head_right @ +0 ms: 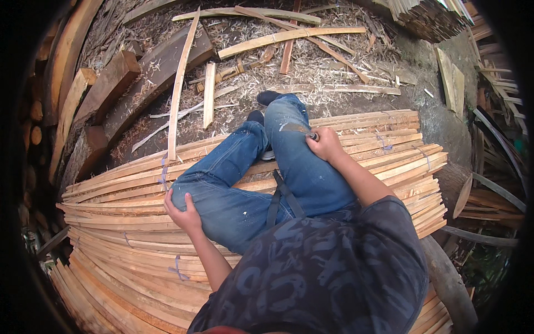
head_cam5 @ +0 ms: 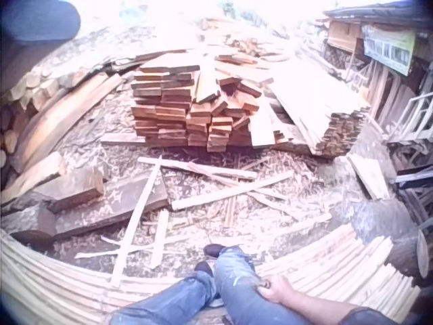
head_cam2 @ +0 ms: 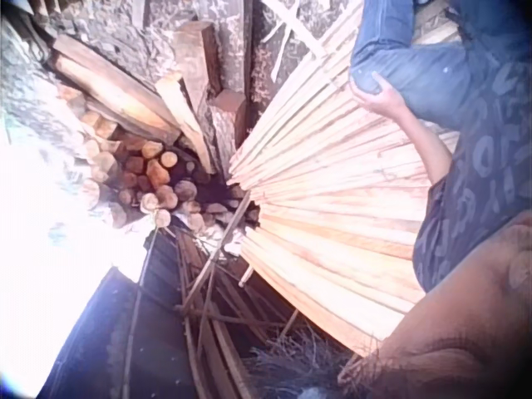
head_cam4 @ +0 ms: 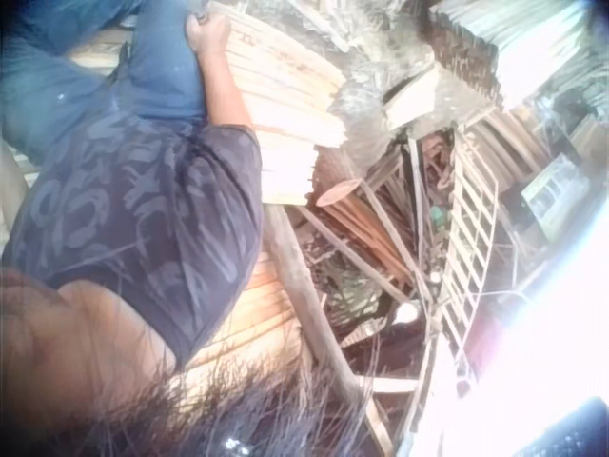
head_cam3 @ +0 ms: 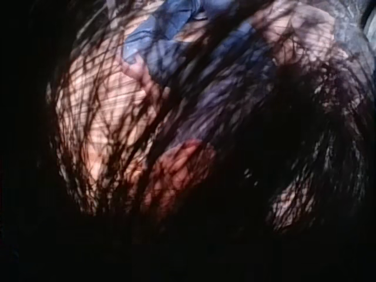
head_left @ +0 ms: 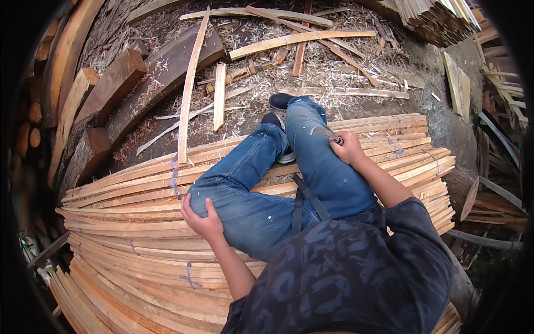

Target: The person sits on the ground and uses a curved knife to shave thin strips from long wooden planks. They hold the wood against their legs and repeatedly scrape the blade along the surface to remove material, occasionally switching to a new plank from a nearby stack.

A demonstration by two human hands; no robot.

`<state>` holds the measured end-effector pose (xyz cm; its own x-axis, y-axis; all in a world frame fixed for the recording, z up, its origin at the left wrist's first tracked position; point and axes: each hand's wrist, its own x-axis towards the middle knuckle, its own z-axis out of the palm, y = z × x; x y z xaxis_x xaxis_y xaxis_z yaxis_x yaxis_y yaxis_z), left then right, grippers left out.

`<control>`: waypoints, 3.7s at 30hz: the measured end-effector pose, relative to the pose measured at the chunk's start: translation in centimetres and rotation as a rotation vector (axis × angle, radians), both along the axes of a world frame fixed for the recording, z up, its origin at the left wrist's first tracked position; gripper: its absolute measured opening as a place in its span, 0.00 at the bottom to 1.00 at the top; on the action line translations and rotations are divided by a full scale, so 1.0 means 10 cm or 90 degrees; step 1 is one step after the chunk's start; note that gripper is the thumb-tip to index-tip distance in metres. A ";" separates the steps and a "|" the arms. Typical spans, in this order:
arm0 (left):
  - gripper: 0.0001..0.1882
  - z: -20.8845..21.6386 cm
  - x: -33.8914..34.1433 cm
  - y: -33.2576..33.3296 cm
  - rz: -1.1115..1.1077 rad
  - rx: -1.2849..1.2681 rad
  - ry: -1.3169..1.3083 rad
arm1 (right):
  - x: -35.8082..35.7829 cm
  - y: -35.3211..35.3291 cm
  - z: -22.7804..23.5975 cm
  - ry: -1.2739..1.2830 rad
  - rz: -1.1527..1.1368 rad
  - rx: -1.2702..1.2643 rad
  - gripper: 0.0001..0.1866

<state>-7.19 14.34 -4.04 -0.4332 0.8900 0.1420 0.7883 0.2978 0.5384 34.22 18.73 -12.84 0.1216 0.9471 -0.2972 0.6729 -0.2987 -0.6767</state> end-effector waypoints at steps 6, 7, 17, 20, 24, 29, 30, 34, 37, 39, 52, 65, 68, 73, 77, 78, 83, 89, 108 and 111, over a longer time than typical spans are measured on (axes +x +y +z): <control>0.22 -0.06 -0.11 0.05 -0.006 -0.010 -0.037 | -0.13 0.10 0.01 0.032 0.025 0.013 0.13; 0.22 -0.06 -0.14 0.04 -0.008 -0.023 -0.038 | -0.11 0.13 -0.03 0.036 0.017 -0.017 0.13; 0.20 -0.14 -0.09 0.20 0.029 -0.093 -0.049 | -0.03 0.41 -0.37 0.091 0.013 -0.074 0.14; 0.20 -0.16 -0.06 0.26 0.028 -0.106 -0.037 | -0.03 0.44 -0.34 0.099 0.001 -0.114 0.13; 0.20 -0.14 -0.06 0.27 0.030 -0.116 -0.032 | -0.01 0.46 -0.33 0.117 -0.009 -0.109 0.13; 0.20 -0.16 -0.06 0.30 0.030 -0.111 -0.039 | 0.00 0.47 -0.42 0.121 -0.018 -0.117 0.12; 0.20 -0.16 -0.06 0.30 0.030 -0.109 -0.042 | 0.00 0.48 -0.42 0.123 -0.017 -0.119 0.12; 0.20 -0.15 -0.05 0.29 0.047 -0.120 -0.044 | -0.01 0.51 -0.41 0.131 -0.014 -0.126 0.11; 0.20 -0.13 -0.04 0.30 0.050 -0.125 -0.048 | -0.01 0.52 -0.41 0.129 -0.005 -0.127 0.11; 0.20 -0.14 -0.06 0.30 0.049 -0.129 -0.048 | -0.01 0.53 -0.41 0.129 -0.004 -0.118 0.11; 0.19 -0.19 -0.13 0.26 0.067 -0.161 -0.006 | 0.08 0.63 -0.81 0.161 -0.088 -0.146 0.11; 0.24 -0.07 0.01 0.59 0.095 -0.264 0.015 | 1.07 2.61 -2.68 -0.216 -0.140 -0.309 0.29; 0.26 -0.08 -0.04 0.47 0.092 -0.284 0.048 | 0.96 3.08 -3.08 -0.168 -0.152 -0.340 0.31; 0.28 -0.06 -0.01 0.60 0.089 -0.320 0.071 | 0.70 3.43 -3.82 -0.179 -0.310 -0.302 0.37; 0.29 -0.04 0.03 0.71 0.095 -0.347 0.086 | 0.59 3.58 -4.25 -0.167 -0.360 -0.278 0.38; 0.30 -0.03 0.04 0.74 0.094 -0.352 0.089 | 0.57 3.62 -4.32 -0.152 -0.364 -0.286 0.38; 0.32 -0.02 0.00 0.69 0.095 -0.402 0.113 | 0.39 3.77 -4.43 -0.008 -0.404 -0.312 0.31; 0.31 -0.06 0.05 0.85 0.071 -0.368 0.060 | 0.41 3.70 -4.42 -0.044 -0.400 -0.290 0.29; 0.23 -0.08 0.31 0.96 0.038 -0.273 0.044 | 0.21 2.77 -2.21 0.301 -0.353 -0.282 0.10; 0.23 -0.07 0.34 0.88 0.035 -0.238 0.072 | 0.19 2.65 -1.90 0.268 -0.321 -0.274 0.10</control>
